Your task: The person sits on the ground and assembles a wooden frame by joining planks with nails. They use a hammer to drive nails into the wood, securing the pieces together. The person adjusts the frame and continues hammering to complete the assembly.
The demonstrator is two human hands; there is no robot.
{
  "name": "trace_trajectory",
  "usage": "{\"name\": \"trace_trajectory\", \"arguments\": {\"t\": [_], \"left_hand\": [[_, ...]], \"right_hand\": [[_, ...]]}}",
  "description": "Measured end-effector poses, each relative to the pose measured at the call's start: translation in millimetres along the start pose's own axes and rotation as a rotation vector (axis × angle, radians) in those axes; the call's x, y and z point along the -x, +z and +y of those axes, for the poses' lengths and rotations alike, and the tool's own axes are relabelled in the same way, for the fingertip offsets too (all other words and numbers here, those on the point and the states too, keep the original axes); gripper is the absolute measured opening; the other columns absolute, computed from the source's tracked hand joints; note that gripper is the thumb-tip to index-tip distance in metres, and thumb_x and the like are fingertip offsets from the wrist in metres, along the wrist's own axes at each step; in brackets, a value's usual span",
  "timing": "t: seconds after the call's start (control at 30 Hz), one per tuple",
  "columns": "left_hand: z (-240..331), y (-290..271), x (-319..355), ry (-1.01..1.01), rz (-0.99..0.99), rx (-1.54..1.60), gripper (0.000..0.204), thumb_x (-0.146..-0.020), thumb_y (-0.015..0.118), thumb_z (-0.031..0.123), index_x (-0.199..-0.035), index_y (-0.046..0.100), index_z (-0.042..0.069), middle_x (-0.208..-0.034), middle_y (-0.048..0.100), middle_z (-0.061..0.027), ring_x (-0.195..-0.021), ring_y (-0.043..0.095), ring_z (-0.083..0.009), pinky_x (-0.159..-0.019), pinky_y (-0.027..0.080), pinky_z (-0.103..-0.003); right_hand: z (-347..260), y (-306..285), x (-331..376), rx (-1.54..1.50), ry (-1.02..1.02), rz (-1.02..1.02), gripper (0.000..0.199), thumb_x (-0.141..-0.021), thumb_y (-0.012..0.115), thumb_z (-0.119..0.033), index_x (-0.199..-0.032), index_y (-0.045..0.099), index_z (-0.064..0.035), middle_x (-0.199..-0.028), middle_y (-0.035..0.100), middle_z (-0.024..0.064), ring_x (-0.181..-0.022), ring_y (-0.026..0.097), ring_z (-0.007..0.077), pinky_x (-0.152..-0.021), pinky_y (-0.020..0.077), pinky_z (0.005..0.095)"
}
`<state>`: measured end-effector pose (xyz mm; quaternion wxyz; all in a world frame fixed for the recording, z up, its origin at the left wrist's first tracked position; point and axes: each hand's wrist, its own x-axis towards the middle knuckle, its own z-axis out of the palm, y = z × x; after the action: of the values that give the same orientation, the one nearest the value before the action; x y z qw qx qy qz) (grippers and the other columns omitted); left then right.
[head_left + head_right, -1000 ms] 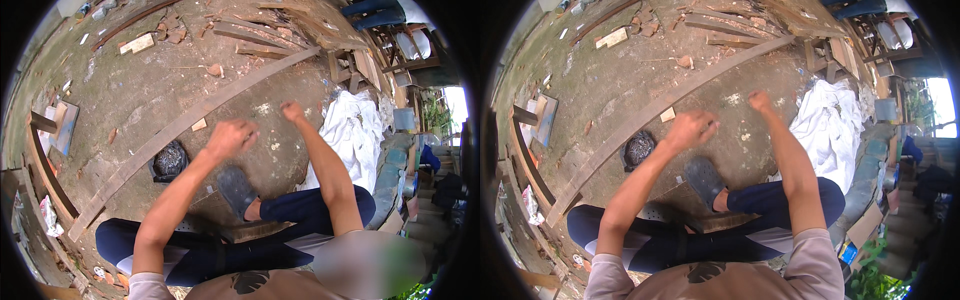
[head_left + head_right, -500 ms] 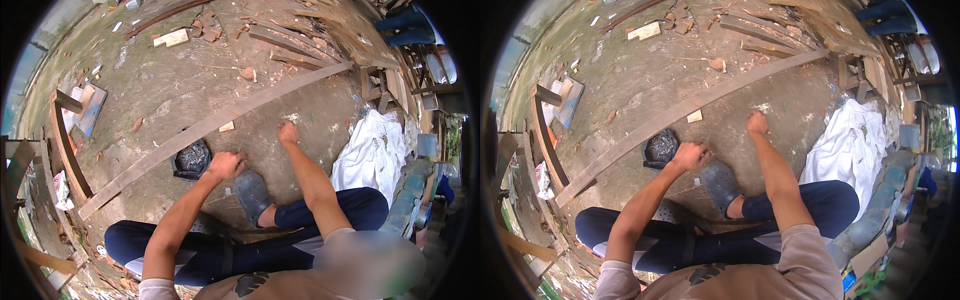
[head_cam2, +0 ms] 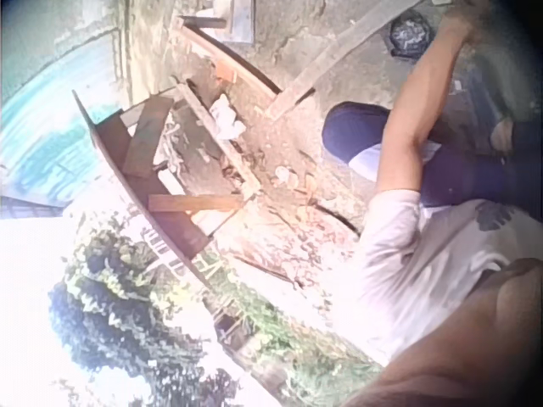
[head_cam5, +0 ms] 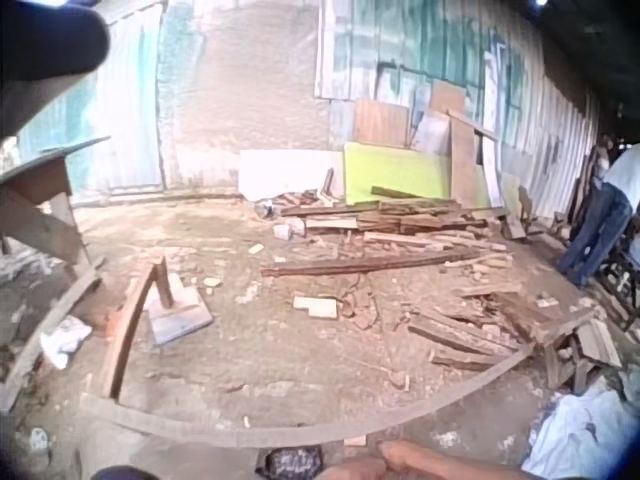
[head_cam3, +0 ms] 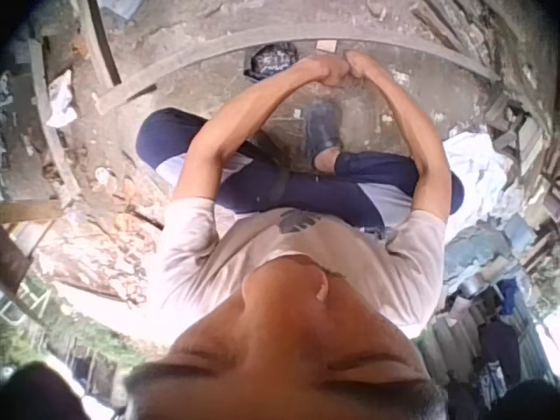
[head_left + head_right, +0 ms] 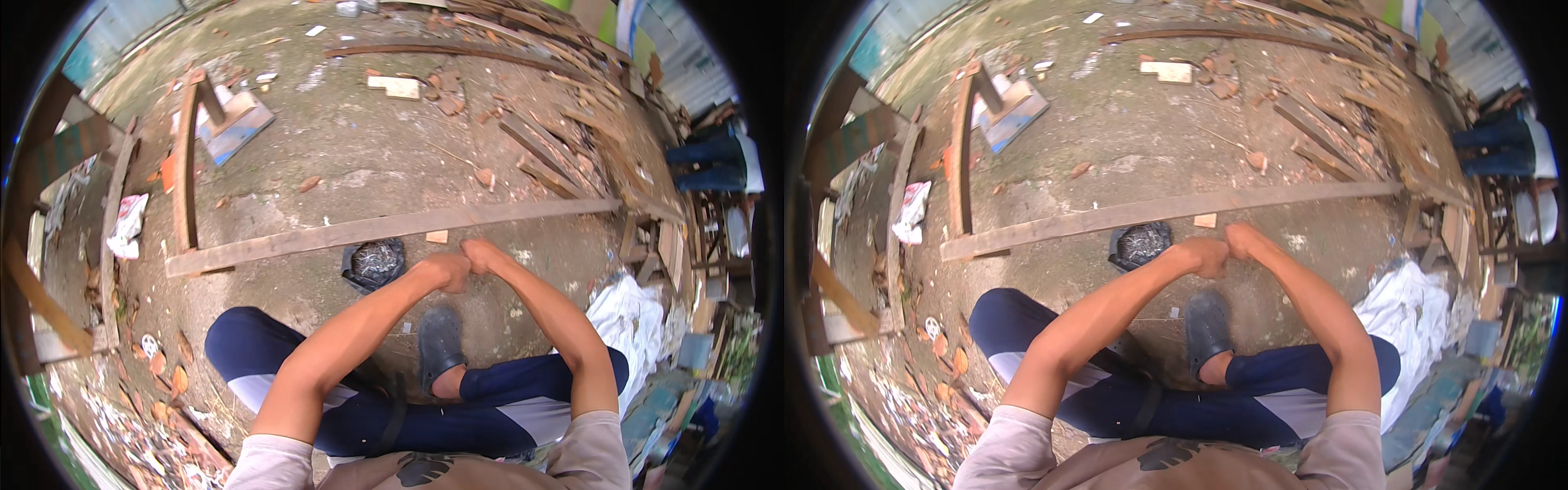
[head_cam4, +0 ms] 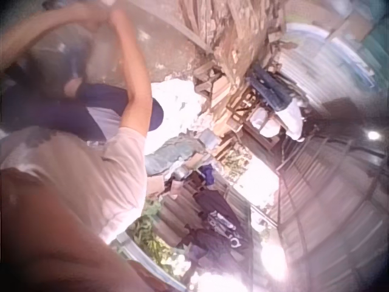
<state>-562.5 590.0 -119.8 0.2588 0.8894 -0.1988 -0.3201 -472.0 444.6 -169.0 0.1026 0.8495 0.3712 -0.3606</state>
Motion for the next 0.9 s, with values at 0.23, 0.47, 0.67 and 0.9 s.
{"name": "trace_trajectory", "arguments": {"t": [0.23, 0.47, 0.67, 0.9], "left_hand": [[-37, -118, 155, -0.165, -0.05, 0.383, 0.028, -0.088, 0.066, 0.027, -0.093, 0.076, 0.002, -0.087, 0.076, -0.0074, -0.076, 0.072, -0.0162, -0.068, 0.058, -0.031], [-139, -163, 351, -0.402, 0.964, 0.681, 0.033, -0.095, 0.068, 0.034, -0.099, 0.074, 0.001, -0.089, 0.074, -0.0061, -0.077, 0.069, -0.0139, -0.068, 0.055, -0.03], [-220, -91, 442, -0.837, 1.577, 0.694, 0.029, -0.092, 0.07, 0.029, -0.098, 0.073, 0.0, -0.082, 0.073, -0.0068, -0.07, 0.066, -0.0123, -0.067, 0.053, -0.03], [-201, -76, 429, -0.697, 1.5, 0.637, 0.039, -0.089, 0.071, 0.034, -0.103, 0.075, -0.001, -0.082, 0.074, -0.0123, -0.073, 0.071, -0.0189, -0.071, 0.055, -0.033]], "right_hand": [[-106, -113, 23, -0.276, -0.461, -0.008, 0.029, -0.078, 0.073, -0.023, -0.102, 0.075, -0.0067, -0.092, 0.075, 0.0154, -0.085, 0.071, 0.0258, -0.076, 0.0549, 0.0389], [-197, -226, -19, -0.443, -0.531, 0.201, 0.017, -0.079, 0.07, -0.016, -0.089, 0.076, -0.0046, -0.078, 0.072, 0.009, -0.077, 0.069, 0.0203, -0.072, 0.0538, 0.036], [-288, -258, -63, -0.405, -0.545, 0.321, 0.019, -0.091, 0.063, -0.012, -0.102, 0.07, 0.0008, -0.085, 0.073, 0.0105, -0.077, 0.07, 0.0176, -0.068, 0.0556, 0.0343], [-352, -266, -66, -0.71, -0.52, 0.098, 0.025, -0.105, 0.05, -0.015, -0.123, 0.057, 0.001, -0.109, 0.073, 0.0135, -0.09, 0.07, 0.0199, -0.074, 0.059, 0.036]]}}
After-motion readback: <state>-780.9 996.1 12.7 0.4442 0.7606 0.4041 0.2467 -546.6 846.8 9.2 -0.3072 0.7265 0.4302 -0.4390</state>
